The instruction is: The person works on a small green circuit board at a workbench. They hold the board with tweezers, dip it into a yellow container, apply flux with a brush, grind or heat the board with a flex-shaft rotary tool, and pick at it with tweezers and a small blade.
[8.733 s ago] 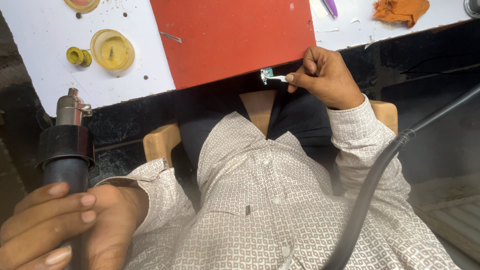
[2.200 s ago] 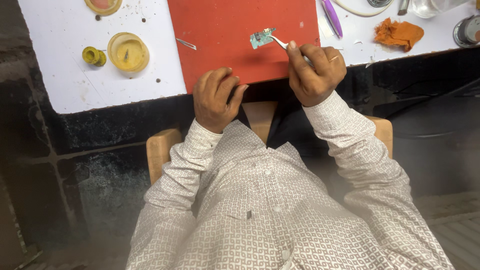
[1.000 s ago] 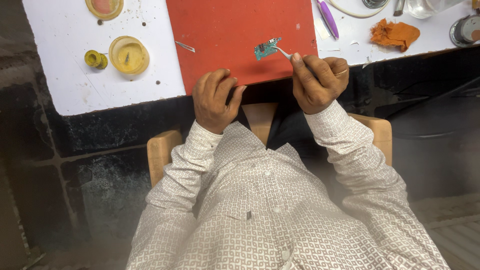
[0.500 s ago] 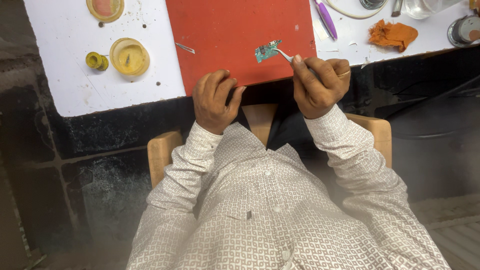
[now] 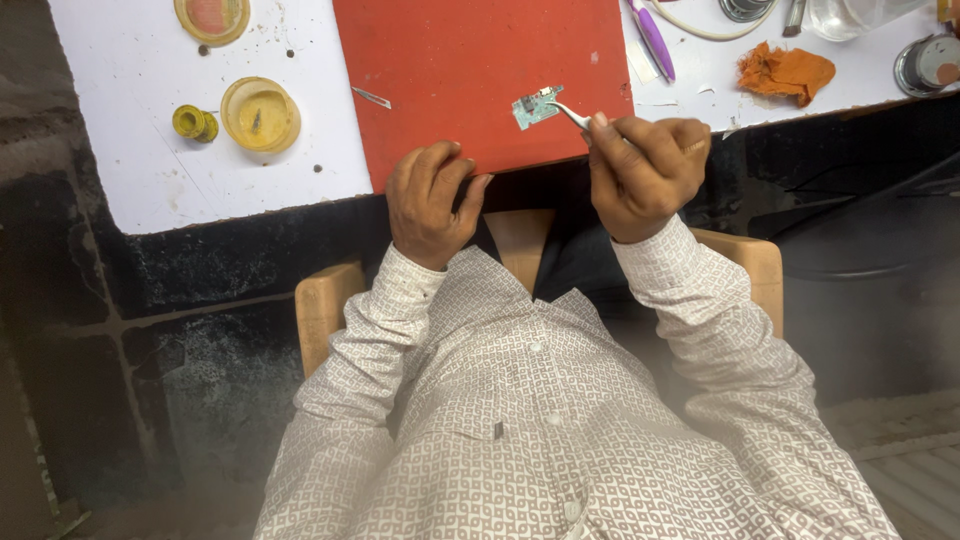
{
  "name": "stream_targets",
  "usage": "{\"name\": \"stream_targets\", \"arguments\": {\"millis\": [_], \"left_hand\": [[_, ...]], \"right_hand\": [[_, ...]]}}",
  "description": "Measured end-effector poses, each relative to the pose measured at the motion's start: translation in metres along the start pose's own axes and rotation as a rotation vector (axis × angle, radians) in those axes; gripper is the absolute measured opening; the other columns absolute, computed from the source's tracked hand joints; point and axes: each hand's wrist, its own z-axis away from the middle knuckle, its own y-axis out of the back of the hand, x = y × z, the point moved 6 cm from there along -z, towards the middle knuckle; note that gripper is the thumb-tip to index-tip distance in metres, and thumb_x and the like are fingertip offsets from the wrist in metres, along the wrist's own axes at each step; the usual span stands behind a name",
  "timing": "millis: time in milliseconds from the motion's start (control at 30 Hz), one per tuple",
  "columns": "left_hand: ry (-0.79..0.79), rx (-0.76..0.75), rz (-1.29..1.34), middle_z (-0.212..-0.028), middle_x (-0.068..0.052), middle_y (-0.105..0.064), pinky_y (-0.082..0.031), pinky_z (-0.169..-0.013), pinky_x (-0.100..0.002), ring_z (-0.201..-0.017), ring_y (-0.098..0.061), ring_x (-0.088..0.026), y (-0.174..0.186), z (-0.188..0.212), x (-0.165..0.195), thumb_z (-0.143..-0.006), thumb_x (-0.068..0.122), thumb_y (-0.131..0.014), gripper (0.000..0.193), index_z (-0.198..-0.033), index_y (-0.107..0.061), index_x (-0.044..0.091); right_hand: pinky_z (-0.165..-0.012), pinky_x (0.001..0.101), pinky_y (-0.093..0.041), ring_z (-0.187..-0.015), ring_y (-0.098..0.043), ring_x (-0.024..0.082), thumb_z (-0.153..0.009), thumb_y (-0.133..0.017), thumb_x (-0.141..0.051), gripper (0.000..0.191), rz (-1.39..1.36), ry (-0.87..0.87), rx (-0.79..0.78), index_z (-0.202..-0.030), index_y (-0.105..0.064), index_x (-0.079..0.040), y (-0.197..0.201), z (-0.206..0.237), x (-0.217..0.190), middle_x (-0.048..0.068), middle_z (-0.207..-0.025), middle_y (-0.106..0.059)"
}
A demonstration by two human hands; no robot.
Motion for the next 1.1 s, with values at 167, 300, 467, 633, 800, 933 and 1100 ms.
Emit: {"name": "stream_targets", "arguments": {"millis": [167, 300, 467, 633, 800, 933, 1100], "left_hand": [[-0.005, -0.002, 0.007, -0.118, -0.008, -0.064, -0.05, -0.094, -0.041, -0.109, -0.062, -0.027, 0.001, -0.001, 0.0, -0.088, 0.019, -0.087, 0.026, -0.103, -0.069, 0.007], [-0.001, -0.004, 0.012, -0.118, -0.008, -0.064, -0.05, -0.094, -0.041, -0.109, -0.062, -0.027, 0.002, -0.002, 0.0, -0.088, 0.019, -0.087, 0.026, -0.104, -0.069, 0.006], [0.001, -0.001, 0.022, -0.119, -0.008, -0.064, -0.05, -0.094, -0.042, -0.109, -0.062, -0.028, 0.002, -0.002, 0.001, -0.088, 0.019, -0.087, 0.027, -0.104, -0.069, 0.006], [0.013, -0.001, 0.03, -0.118, -0.008, -0.064, -0.05, -0.094, -0.042, -0.109, -0.062, -0.028, 0.004, -0.005, 0.001, -0.088, 0.018, -0.087, 0.026, -0.103, -0.069, 0.006], [0.122, -0.049, 0.113, -0.115, -0.008, -0.064, -0.049, -0.092, -0.041, -0.106, -0.061, -0.028, 0.011, -0.015, 0.005, -0.087, 0.017, -0.086, 0.024, -0.099, -0.068, 0.006], [0.247, -0.132, 0.169, -0.101, -0.011, -0.067, -0.049, -0.081, -0.04, -0.09, -0.061, -0.028, 0.015, -0.033, -0.004, -0.085, 0.015, -0.085, 0.02, -0.085, -0.068, 0.005], [0.364, -0.342, 0.39, -0.076, -0.005, -0.07, -0.054, -0.064, -0.032, -0.068, -0.068, -0.017, -0.013, -0.064, -0.021, -0.088, 0.016, -0.082, 0.021, -0.079, -0.066, 0.005]], "right_hand": [[-0.066, 0.0256, -0.045, -0.075, -0.06, 0.012, -0.095, -0.084, -0.001, 0.016, -0.437, -0.529, -0.205, -0.109, -0.078, -0.001, -0.012, 0.003, 0.03, 0.007, -0.091, -0.071], [-0.067, 0.0217, -0.051, -0.075, -0.066, 0.01, -0.096, -0.08, -0.002, 0.013, -0.615, -0.779, -0.306, -0.107, -0.077, 0.004, -0.027, 0.005, 0.048, 0.01, -0.088, -0.074], [-0.064, 0.0206, -0.054, -0.067, -0.068, 0.011, -0.094, -0.077, -0.005, 0.013, -0.631, -0.906, -0.451, -0.1, -0.077, 0.006, -0.04, 0.008, 0.051, 0.011, -0.08, -0.074], [-0.061, 0.0213, -0.053, -0.066, -0.069, 0.011, -0.094, -0.077, -0.007, 0.012, -0.477, -0.832, -0.542, -0.098, -0.078, 0.004, -0.043, 0.002, 0.041, 0.011, -0.078, -0.075], [-0.067, 0.0223, -0.057, -0.073, -0.073, 0.011, -0.093, -0.079, -0.007, 0.015, -0.447, -0.741, -0.591, -0.103, -0.077, 0.003, -0.037, -0.001, 0.035, 0.011, -0.084, -0.077], [-0.066, 0.0222, -0.057, -0.074, -0.072, 0.012, -0.092, -0.079, -0.005, 0.02, -0.479, -0.814, -0.608, -0.11, -0.075, 0.005, -0.029, 0.005, 0.037, 0.011, -0.086, -0.076], [-0.071, 0.0209, -0.058, -0.078, -0.074, 0.01, -0.094, -0.077, -0.005, 0.02, -0.533, -0.825, -0.632, -0.111, -0.073, 0.004, -0.023, 0.008, 0.036, 0.01, -0.089, -0.077]]}}
